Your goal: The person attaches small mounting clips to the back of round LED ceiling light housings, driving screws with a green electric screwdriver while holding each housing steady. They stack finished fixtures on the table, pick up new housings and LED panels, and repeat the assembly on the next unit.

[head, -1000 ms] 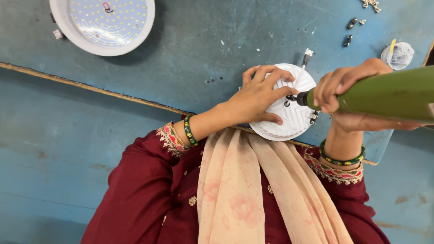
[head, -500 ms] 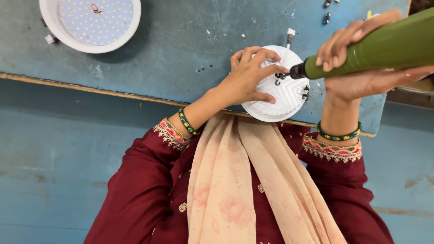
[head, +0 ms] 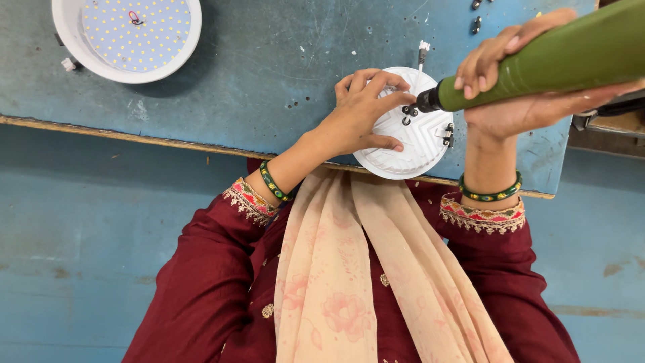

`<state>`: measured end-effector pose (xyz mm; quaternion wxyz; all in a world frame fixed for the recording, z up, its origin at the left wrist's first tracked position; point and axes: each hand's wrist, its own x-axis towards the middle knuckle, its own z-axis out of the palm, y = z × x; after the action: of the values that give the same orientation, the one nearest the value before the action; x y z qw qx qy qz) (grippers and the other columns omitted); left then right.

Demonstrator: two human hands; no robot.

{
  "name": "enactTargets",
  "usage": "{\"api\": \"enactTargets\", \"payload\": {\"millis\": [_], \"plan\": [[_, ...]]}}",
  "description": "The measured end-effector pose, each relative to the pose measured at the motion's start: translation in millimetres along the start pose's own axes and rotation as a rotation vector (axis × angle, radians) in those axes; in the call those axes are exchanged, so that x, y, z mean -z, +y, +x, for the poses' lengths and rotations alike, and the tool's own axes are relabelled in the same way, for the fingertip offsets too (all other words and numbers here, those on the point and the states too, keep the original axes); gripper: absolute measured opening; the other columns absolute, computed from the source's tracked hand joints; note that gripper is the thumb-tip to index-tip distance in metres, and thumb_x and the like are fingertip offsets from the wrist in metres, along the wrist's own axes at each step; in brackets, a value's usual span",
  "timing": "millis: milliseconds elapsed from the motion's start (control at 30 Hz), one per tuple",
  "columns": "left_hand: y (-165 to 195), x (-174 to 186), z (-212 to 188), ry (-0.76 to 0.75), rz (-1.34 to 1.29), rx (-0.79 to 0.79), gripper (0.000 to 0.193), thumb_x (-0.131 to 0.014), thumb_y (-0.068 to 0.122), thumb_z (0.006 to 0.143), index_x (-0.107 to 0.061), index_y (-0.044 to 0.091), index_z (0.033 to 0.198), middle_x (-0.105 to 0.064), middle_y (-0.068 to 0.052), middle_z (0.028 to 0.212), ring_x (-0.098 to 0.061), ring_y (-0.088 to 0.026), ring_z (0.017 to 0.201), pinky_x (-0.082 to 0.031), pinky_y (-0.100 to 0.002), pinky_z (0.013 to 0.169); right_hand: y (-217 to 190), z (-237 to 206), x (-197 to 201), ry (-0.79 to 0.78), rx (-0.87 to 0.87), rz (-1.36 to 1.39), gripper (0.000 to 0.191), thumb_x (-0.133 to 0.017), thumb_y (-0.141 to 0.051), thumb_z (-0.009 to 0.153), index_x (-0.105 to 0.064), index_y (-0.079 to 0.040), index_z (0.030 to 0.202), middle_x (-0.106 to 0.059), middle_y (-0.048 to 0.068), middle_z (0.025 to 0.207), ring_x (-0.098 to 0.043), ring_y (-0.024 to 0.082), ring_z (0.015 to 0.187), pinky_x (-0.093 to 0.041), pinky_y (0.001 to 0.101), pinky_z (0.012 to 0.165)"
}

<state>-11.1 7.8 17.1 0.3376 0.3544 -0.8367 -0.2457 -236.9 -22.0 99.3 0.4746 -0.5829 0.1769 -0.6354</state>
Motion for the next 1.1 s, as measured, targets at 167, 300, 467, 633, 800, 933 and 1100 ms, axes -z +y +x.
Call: {"api": "enactTargets", "payload": {"millis": [167,300,467,633,800,933,1100], "plan": [[-1,-1,1,0.004,0.015,-0.004,0.074,-0.093,0.05,0.065,-0.064,0.027,0.129,-0.048,0.003,0.141,-0.034,-0.031,0.139,-0.021,-0.057,0.111,0,2,0,0.027,0.014,-0.014,0.093,-0.028,-0.093,0.08,-0.04,-0.003,0.101,-0.039,0.015,0.059,-0.037,0.023,0.039,-0.038,0.0384,0.045],[-2,-2,1,0.012,0.015,-0.003,0.073,-0.093,0.05,0.066,-0.064,0.027,0.129,-0.048,0.003,0.141,-0.035,-0.03,0.139,-0.022,-0.056,0.112,0,2,-2,0.013,0.016,-0.038,0.095,-0.027,-0.094,0.079,-0.039,-0.003,0.1,-0.038,0.014,0.059,-0.037,0.023,0.038,-0.039,0.0382,0.044],[0,0,2,0.002,-0.002,0.01,0.074,-0.094,0.049,0.064,-0.065,0.024,0.128,-0.047,0.003,0.141,-0.034,-0.03,0.139,-0.022,-0.056,0.111,3,3,-6,0.037,0.026,-0.071,0.096,-0.025,-0.094,0.08,-0.039,-0.001,0.098,-0.038,0.015,0.057,-0.038,0.025,0.038,-0.039,0.0384,0.043],[3,2,4,-0.017,-0.021,0.035,0.075,-0.096,0.046,0.063,-0.066,0.02,0.127,-0.046,0.001,0.141,-0.032,-0.032,0.14,-0.021,-0.057,0.111,6,-3,-6,0.08,-0.006,-0.045,0.098,-0.021,-0.092,0.08,-0.042,0.002,0.098,-0.041,0.02,0.059,-0.039,0.027,0.039,-0.04,0.0387,0.042],[4,3,4,-0.015,-0.037,0.036,0.075,-0.096,0.043,0.062,-0.067,0.02,0.128,-0.046,0.002,0.142,-0.033,-0.031,0.14,-0.021,-0.057,0.112,2,-1,6,0.008,-0.035,-0.117,0.102,-0.02,-0.095,0.08,-0.041,0.003,0.099,-0.042,0.021,0.061,-0.041,0.028,0.041,-0.042,0.0404,0.045],[3,2,4,-0.011,-0.014,0.037,0.075,-0.097,0.044,0.063,-0.066,0.021,0.127,-0.046,0.002,0.142,-0.033,-0.03,0.14,-0.021,-0.056,0.112,1,0,5,-0.012,-0.059,-0.135,0.105,-0.021,-0.096,0.079,-0.041,0.004,0.101,-0.043,0.021,0.064,-0.042,0.028,0.044,-0.043,0.0402,0.044],[3,0,4,-0.008,-0.024,0.041,0.081,-0.097,0.044,0.062,-0.061,0.02,0.131,-0.045,0.002,0.142,-0.034,-0.031,0.14,-0.022,-0.056,0.111,5,3,-16,0.022,-0.029,-0.076,0.102,-0.024,-0.095,0.077,-0.042,0.003,0.097,-0.042,0.019,0.061,-0.042,0.026,0.041,-0.041,0.0378,0.045]]}}
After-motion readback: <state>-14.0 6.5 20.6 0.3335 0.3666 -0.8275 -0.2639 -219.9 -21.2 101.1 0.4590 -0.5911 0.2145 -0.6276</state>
